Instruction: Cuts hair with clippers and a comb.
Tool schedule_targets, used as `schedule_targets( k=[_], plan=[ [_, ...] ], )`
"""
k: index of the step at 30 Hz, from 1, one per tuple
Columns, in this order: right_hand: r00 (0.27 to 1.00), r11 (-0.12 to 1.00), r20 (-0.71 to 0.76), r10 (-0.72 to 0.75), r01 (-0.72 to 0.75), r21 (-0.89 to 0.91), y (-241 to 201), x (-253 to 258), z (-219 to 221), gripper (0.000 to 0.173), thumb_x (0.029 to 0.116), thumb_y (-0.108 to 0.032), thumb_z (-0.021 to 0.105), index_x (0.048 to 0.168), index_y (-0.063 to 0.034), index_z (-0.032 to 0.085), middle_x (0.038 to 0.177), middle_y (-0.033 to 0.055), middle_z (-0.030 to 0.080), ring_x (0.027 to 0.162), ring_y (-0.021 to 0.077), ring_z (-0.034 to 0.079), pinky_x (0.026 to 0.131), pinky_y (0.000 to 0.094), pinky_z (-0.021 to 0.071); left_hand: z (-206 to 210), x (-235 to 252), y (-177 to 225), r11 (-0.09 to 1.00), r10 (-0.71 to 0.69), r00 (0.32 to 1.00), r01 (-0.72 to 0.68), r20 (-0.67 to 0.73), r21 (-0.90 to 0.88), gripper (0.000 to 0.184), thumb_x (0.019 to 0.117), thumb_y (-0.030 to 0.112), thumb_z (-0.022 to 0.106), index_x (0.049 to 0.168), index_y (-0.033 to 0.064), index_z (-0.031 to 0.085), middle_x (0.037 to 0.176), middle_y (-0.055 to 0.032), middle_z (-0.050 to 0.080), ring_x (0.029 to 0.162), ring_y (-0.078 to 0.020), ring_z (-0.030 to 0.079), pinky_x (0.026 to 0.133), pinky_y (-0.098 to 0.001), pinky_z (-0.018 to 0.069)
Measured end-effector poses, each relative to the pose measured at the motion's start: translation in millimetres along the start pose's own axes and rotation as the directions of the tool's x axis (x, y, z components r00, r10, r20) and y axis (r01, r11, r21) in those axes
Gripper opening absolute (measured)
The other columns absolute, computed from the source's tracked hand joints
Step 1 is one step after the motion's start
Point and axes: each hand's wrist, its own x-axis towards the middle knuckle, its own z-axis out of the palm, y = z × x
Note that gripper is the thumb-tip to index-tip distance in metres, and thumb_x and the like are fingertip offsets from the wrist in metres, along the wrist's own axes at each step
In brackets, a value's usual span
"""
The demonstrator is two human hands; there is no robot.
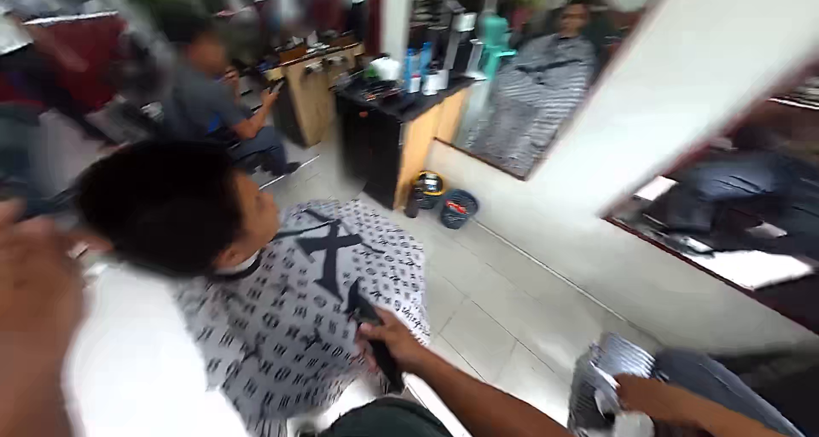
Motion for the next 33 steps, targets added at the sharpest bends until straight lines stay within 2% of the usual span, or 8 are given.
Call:
schedule_targets(
  k=[3, 5, 7, 8, 11, 13, 15, 33],
  plan=[
    [0.996, 0.998, 0.069, -0.049, 0.051, -0.038, -19, 28, 3, 0.072, 0.088, -0.057, 0.067, 0.129, -0.0009, 0.049, 0.075, -0.0009, 0.066, 0.051, 0.01, 0.06, 0.046, 0.0274, 0.0545, 19, -24, 14, 0.929, 0.28, 0.953, -0.299, 0.117, 0.218, 0.037, 0.11, 0.018, 0.045, 0.118, -0.013, 0.063, 0.096, -0.0269, 0.071, 0.076, -0.0403, 0.07, 0.071, -0.0619, 0.0552],
    [0.991, 0.99, 0.065, -0.113, 0.118, -0.078, -39, 50, 9, 0.082, 0.0921, -0.074, 0.047, 0.128, 0.0, 0.052, 0.071, -0.0023, 0.066, 0.05, 0.0085, 0.059, 0.045, 0.0258, 0.0525, 34, -41, 8, 0.837, 0.389, 0.879, -0.462, 0.275, 0.293, 0.024, 0.1035, 0.016, 0.056, 0.108, 0.0005, 0.074, 0.099, -0.0197, 0.074, 0.078, -0.0409, 0.072, 0.064, -0.0634, 0.0547],
    [0.988, 0.984, -0.004, -0.153, 0.151, -0.096, -65, 75, 21, 0.064, 0.1058, -0.047, 0.016, 0.125, 0.002, 0.052, 0.069, 0.0004, 0.065, 0.05, 0.01, 0.06, 0.047, 0.0264, 0.0538, 38, -48, 5, 0.836, 0.439, 0.865, -0.493, 0.244, 0.241, 0.023, 0.1023, 0.014, 0.058, 0.113, 0.0034, 0.076, 0.105, -0.0168, 0.075, 0.083, -0.0357, 0.074, 0.069, -0.0578, 0.0574],
    [0.988, 0.982, -0.039, -0.15, 0.144, -0.118, -78, 89, 26, 0.057, 0.1073, -0.036, 0.012, 0.123, 0.0023, 0.052, 0.069, 0.0026, 0.064, 0.052, 0.012, 0.061, 0.05, 0.028, 0.0555, 34, -47, 7, 0.863, 0.43, 0.886, -0.46, 0.173, 0.208, 0.026, 0.104, 0.014, 0.056, 0.119, 0.0034, 0.074, 0.109, -0.017, 0.075, 0.088, -0.0329, 0.074, 0.076, -0.0547, 0.0588],
    [0.994, 0.911, 0.003, -0.109, 0.101, -0.399, -106, 124, 32, 0.029, 0.109, -0.023, 0.04, 0.125, -0.0016, 0.051, 0.078, 0.0093, 0.066, 0.059, 0.0187, 0.068, 0.057, 0.035, 0.0617, 19, -33, 15, 0.908, 0.391, 0.92, -0.381, -0.023, 0.175, 0.03, 0.1056, 0.018, 0.056, 0.126, 0.0027, 0.071, 0.113, -0.0204, 0.072, 0.102, -0.0301, 0.071, 0.093, -0.0453, 0.0553],
    [0.995, 0.773, 0.044, -0.094, 0.101, -0.626, -113, 137, 39, 0.035, 0.1017, -0.026, 0.065, 0.124, -0.0004, 0.056, 0.089, 0.0143, 0.067, 0.064, 0.0222, 0.068, 0.06, 0.0404, 0.0614, 17, -27, 15, 0.914, 0.37, 0.927, -0.351, -0.061, 0.205, 0.031, 0.1031, 0.021, 0.062, 0.128, 0.0041, 0.07, 0.115, -0.0221, 0.07, 0.107, -0.0315, 0.068, 0.097, -0.0447, 0.0526],
    [0.992, 0.687, 0.074, -0.102, 0.124, -0.716, -112, 147, 47, 0.04, 0.0944, -0.031, 0.075, 0.117, -0.0006, 0.06, 0.088, 0.0148, 0.069, 0.064, 0.0242, 0.069, 0.061, 0.0436, 0.0615, 17, -27, 14, 0.913, 0.353, 0.932, -0.326, -0.075, 0.243, 0.032, 0.0996, 0.021, 0.067, 0.127, 0.0053, 0.071, 0.115, -0.0216, 0.07, 0.109, -0.0326, 0.066, 0.098, -0.0462, 0.0509],
    [0.987, 0.645, 0.109, -0.118, 0.16, -0.747, -117, 159, 61, 0.045, 0.0914, -0.038, 0.078, 0.111, -0.0003, 0.063, 0.08, 0.0093, 0.069, 0.064, 0.0173, 0.068, 0.063, 0.0386, 0.0603, 20, -30, 16, 0.894, 0.341, 0.939, -0.305, -0.055, 0.329, 0.029, 0.0947, 0.019, 0.074, 0.122, 0.0102, 0.074, 0.111, -0.019, 0.071, 0.105, -0.0341, 0.066, 0.094, -0.0515, 0.0474]
  ],
)
